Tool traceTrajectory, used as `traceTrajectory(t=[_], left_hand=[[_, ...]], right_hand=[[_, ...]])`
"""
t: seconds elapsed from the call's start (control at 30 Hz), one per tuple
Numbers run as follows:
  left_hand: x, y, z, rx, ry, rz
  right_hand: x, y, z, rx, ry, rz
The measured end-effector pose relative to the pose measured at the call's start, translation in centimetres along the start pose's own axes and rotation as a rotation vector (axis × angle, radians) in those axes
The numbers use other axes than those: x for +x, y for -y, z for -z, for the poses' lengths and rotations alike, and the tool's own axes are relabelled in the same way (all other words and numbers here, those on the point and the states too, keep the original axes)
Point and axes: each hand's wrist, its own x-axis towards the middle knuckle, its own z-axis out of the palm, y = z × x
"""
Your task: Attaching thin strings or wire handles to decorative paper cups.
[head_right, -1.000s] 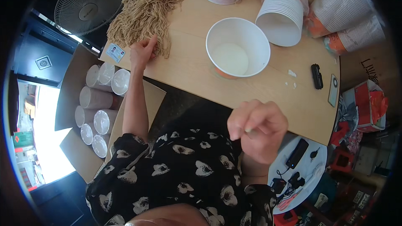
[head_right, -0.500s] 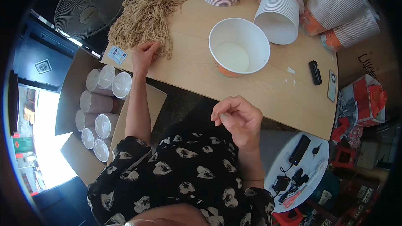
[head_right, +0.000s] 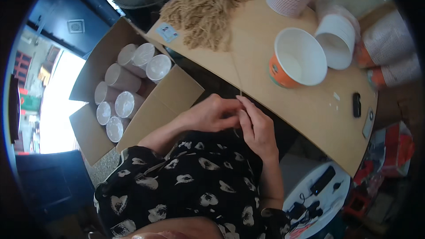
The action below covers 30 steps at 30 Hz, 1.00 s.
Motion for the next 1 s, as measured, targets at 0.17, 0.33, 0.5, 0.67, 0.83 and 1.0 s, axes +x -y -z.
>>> traceTrajectory(t=[0.17,0.33,0.5,0.67,0.83,1.0], left_hand=[[1.4,-1.4,1.2,-0.151,0.257,0.172],[4.3,-1.3,1.0,-0.131,0.470,0.201],[7.9,-1.0,-2.0,-0.311,0.370,0.335],[10.4,-1.9,-4.7,-0.171,0.451,0.259],[11.5,-2.1,-5.0,-0.169,0.468,0.299],[12.1,-3.6,-5.4,0.063,0.228,0.069]], right_hand=[[-2.2,-0.5,2.1,0.149,-0.036,-0.169],[-5.5,-1.3,6.5,0.158,-0.167,-0.210],[-7.3,-2.9,7.8,-0.007,-0.310,-0.237],[-6.2,-3.1,8.3,-0.208,-0.297,-0.050],[-7.2,-4.3,5.7,0.256,-0.441,-0.315],[-7.1,-4.3,6.2,0.268,-0.668,-0.239]])
